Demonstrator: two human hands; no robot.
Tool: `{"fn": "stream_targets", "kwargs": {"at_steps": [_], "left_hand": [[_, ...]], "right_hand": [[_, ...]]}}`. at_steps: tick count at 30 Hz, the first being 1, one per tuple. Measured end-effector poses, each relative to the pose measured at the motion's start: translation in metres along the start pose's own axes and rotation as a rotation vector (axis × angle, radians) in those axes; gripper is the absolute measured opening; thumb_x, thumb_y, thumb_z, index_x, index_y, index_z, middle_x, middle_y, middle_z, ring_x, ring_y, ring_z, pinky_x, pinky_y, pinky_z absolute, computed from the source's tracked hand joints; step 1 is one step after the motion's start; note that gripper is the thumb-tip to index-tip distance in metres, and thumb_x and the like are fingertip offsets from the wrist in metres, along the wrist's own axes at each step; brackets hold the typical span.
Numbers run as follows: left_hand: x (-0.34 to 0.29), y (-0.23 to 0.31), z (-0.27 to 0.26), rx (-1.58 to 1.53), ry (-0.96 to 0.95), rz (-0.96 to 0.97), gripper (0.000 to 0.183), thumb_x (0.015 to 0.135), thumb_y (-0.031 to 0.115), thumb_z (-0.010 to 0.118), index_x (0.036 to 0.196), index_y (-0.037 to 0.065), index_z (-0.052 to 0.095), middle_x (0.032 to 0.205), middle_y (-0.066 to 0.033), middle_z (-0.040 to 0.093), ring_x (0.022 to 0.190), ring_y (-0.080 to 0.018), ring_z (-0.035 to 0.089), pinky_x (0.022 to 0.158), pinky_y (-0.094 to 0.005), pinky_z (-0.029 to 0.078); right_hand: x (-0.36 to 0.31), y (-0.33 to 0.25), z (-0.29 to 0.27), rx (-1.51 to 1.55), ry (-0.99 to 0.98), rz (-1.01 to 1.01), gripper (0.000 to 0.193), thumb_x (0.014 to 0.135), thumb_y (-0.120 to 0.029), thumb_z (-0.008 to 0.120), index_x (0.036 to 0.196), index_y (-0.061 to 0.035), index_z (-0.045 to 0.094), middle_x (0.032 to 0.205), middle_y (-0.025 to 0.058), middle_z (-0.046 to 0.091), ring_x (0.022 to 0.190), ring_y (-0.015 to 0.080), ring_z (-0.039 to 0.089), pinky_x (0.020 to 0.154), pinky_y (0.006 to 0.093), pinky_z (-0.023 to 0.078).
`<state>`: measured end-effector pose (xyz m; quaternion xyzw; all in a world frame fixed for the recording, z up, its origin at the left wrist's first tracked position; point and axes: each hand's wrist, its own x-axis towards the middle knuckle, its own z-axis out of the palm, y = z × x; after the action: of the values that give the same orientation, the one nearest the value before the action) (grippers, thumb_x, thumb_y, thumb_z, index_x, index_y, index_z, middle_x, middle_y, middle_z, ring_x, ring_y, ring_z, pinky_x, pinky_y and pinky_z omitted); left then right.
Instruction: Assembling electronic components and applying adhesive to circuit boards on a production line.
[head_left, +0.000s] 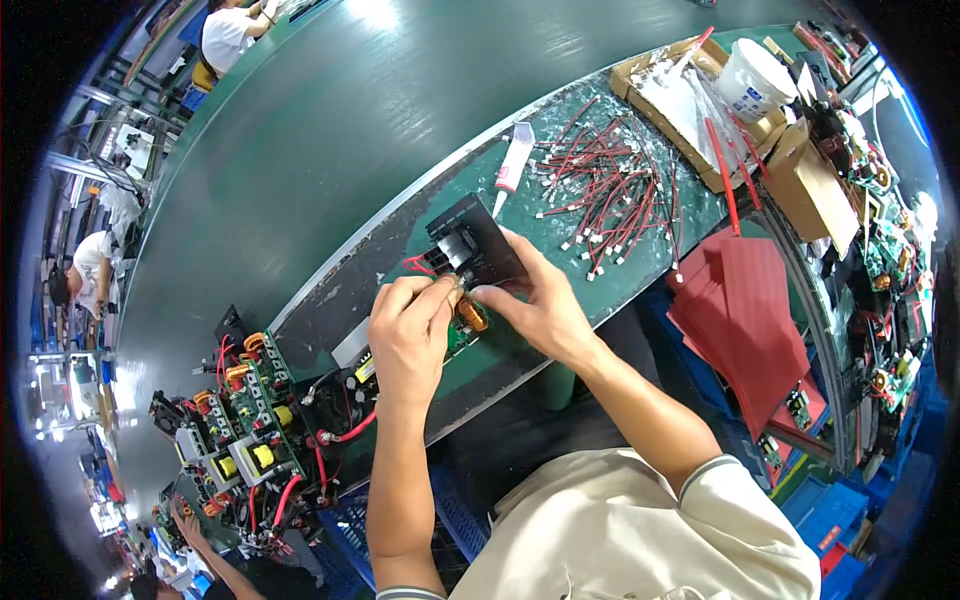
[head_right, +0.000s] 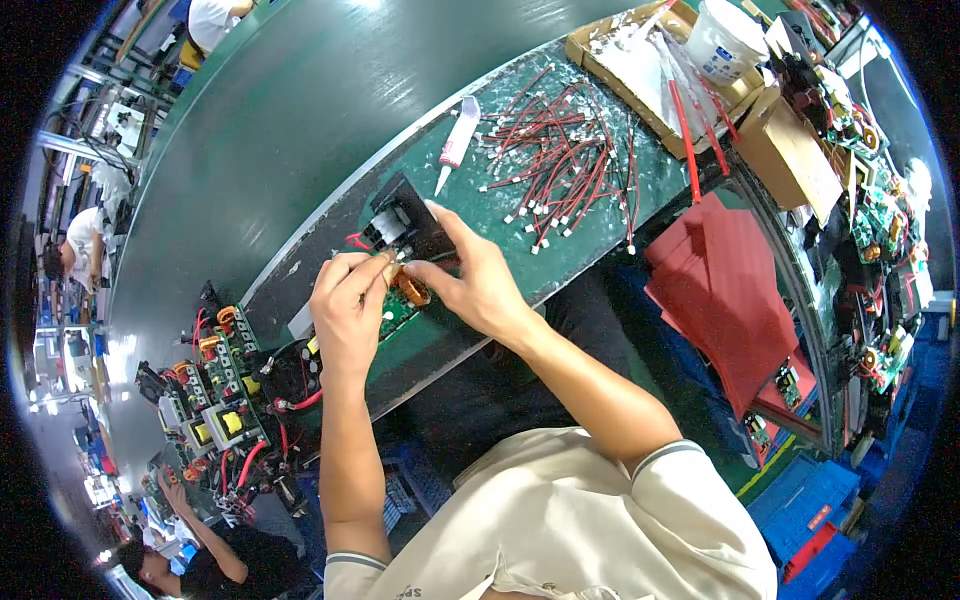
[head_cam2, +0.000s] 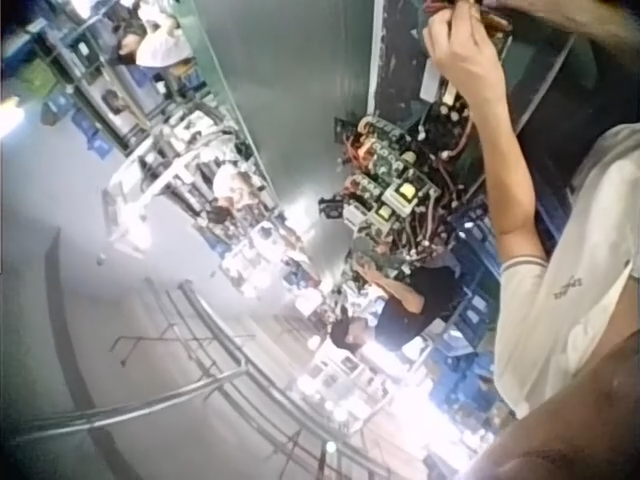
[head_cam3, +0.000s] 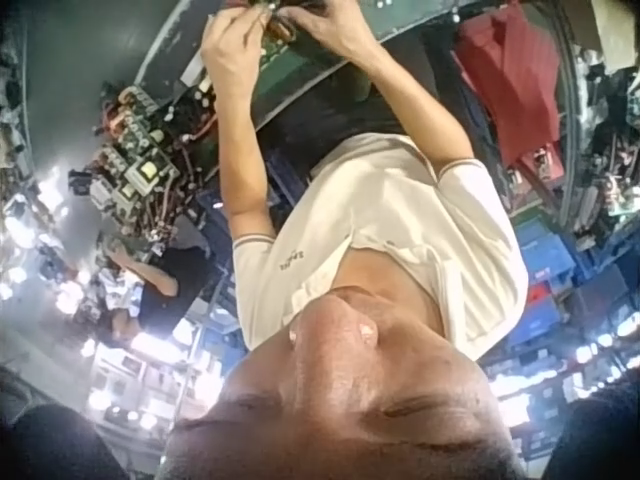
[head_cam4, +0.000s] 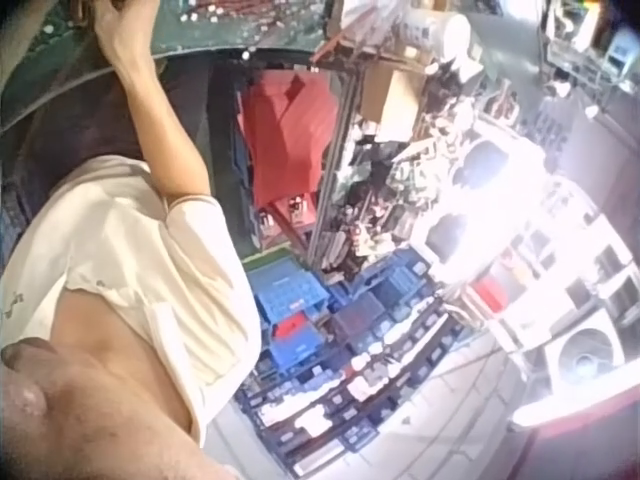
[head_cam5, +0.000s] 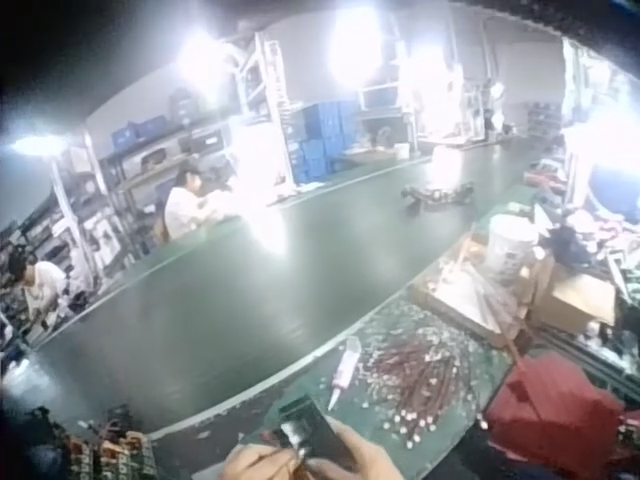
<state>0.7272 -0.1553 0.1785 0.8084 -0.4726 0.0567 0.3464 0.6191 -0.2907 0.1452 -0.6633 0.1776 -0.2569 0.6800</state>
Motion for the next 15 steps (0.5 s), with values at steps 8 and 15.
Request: {"fn": "stream_targets", "kwargs": {"at_steps": [8,15], "left_hand": [[0.001,0.0,0.004,0.023,-0.018,-0.025,0.021,0.08,-0.001,0.068,0.099,0.004,0.075,0.085,-0.0093,0.063,0.08,-0.0272,0.06,0.073,-0.0387,0.049],[-0.001,0.0,0.002,0.063,-0.009,-0.043,0.023,0.08,0.0,0.069,0.1,0.005,0.075,0.087,-0.0075,0.063,0.081,-0.0269,0.06,0.072,-0.0386,0.049]], "right_hand": [[0.006,0.02,0.007,0.057,-0.076,0.141,0.037,0.09,0.0,0.066,0.126,0.001,0.06,0.104,0.0134,0.071,0.093,0.0171,0.069,0.083,0.031,0.054],[0.004,0.003,0.005,-0.279,0.001,-0.066,0.031,0.089,-0.006,0.067,0.119,0.001,0.065,0.096,0.0191,0.07,0.082,0.0284,0.069,0.072,0.0346,0.054]]}}
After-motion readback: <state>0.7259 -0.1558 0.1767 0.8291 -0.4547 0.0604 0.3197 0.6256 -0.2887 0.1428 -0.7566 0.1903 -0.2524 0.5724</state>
